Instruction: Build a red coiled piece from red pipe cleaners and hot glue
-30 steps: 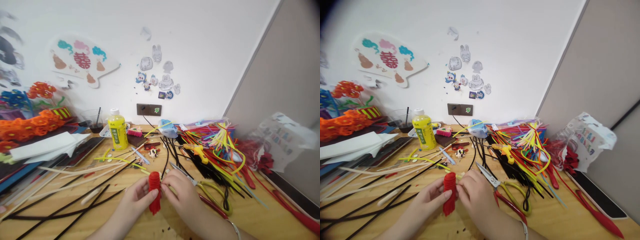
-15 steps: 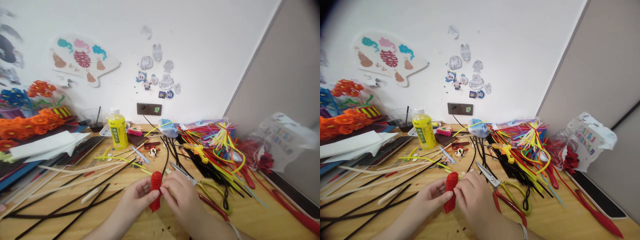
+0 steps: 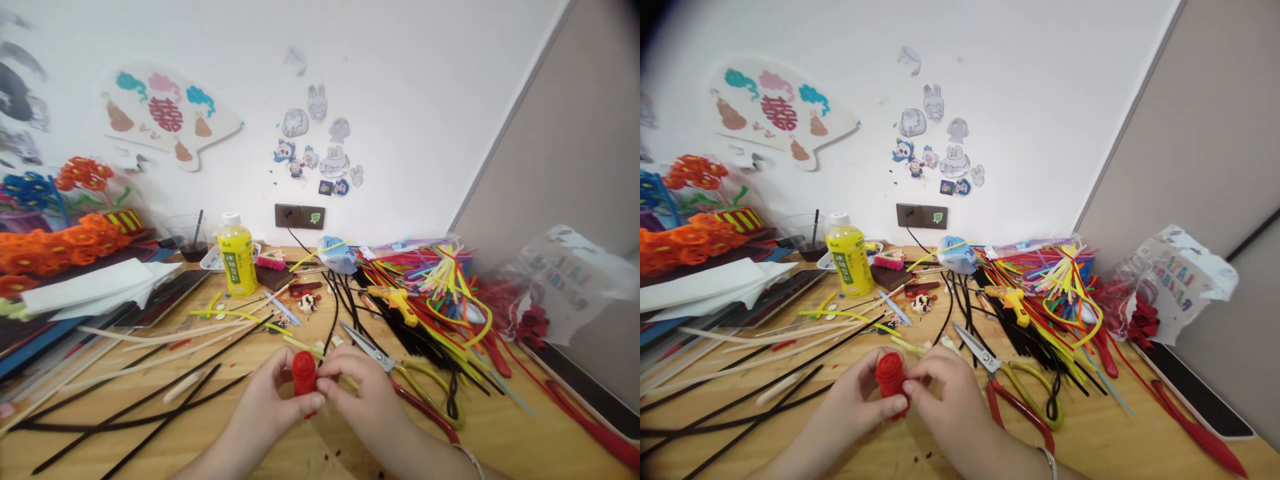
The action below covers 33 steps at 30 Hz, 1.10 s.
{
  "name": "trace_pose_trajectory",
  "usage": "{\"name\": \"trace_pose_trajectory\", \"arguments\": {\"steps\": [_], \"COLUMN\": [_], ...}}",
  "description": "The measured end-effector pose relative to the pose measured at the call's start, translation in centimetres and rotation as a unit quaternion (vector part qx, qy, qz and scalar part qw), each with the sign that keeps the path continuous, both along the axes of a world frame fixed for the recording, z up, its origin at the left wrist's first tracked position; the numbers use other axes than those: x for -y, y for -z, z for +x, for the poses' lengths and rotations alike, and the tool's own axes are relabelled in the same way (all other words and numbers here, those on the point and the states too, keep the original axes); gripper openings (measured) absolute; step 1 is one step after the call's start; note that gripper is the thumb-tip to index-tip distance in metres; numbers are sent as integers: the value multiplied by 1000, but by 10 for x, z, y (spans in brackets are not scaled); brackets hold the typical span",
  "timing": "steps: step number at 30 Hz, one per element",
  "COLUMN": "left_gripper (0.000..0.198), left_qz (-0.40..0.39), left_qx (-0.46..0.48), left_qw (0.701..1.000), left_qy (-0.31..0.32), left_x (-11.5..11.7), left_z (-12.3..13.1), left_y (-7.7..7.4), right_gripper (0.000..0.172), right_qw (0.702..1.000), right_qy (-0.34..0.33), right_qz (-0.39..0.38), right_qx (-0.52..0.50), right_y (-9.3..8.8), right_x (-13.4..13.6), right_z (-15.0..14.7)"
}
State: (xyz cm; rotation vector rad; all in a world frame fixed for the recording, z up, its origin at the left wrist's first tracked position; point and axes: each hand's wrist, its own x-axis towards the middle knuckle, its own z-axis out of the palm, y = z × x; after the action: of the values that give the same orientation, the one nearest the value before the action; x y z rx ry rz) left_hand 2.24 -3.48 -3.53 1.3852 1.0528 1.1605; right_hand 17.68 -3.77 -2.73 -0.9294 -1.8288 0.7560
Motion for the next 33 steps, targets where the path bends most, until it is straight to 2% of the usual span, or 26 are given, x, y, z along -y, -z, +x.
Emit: {"name": "trace_pose_trajectory", "arguments": {"steps": [4,8,15,20,25,29,33], "left_gripper": [34,34,28,24,19,18,25], "left_qz": [0,-12,-24,-31,-47,-38,-39], "left_qx": [-24,-6,33,27,13,-11,-15], "left_qw": [999,999,999,998,992,992,992], "left_qy": [-29,-34,12,38,113,119,120], "left_x": [1,1,0,2,2,-1,-3], "left_z": [1,3,2,0,-4,-8,-9], "left_y": [-1,5,9,3,-6,-5,-1], "right_gripper": [9,8,9,7,8,7,10], "right_qw": [999,996,996,995,994,991,995], "right_qy": [-3,19,47,40,38,30,32], "right_qz": [51,89,72,77,94,109,75], "right_qx": [-17,11,37,43,47,65,52], "right_y": [4,7,6,4,4,3,1], "right_x": [1,1,-6,-8,-8,-8,-8], "right_z": [-2,-1,3,6,7,9,9]}}
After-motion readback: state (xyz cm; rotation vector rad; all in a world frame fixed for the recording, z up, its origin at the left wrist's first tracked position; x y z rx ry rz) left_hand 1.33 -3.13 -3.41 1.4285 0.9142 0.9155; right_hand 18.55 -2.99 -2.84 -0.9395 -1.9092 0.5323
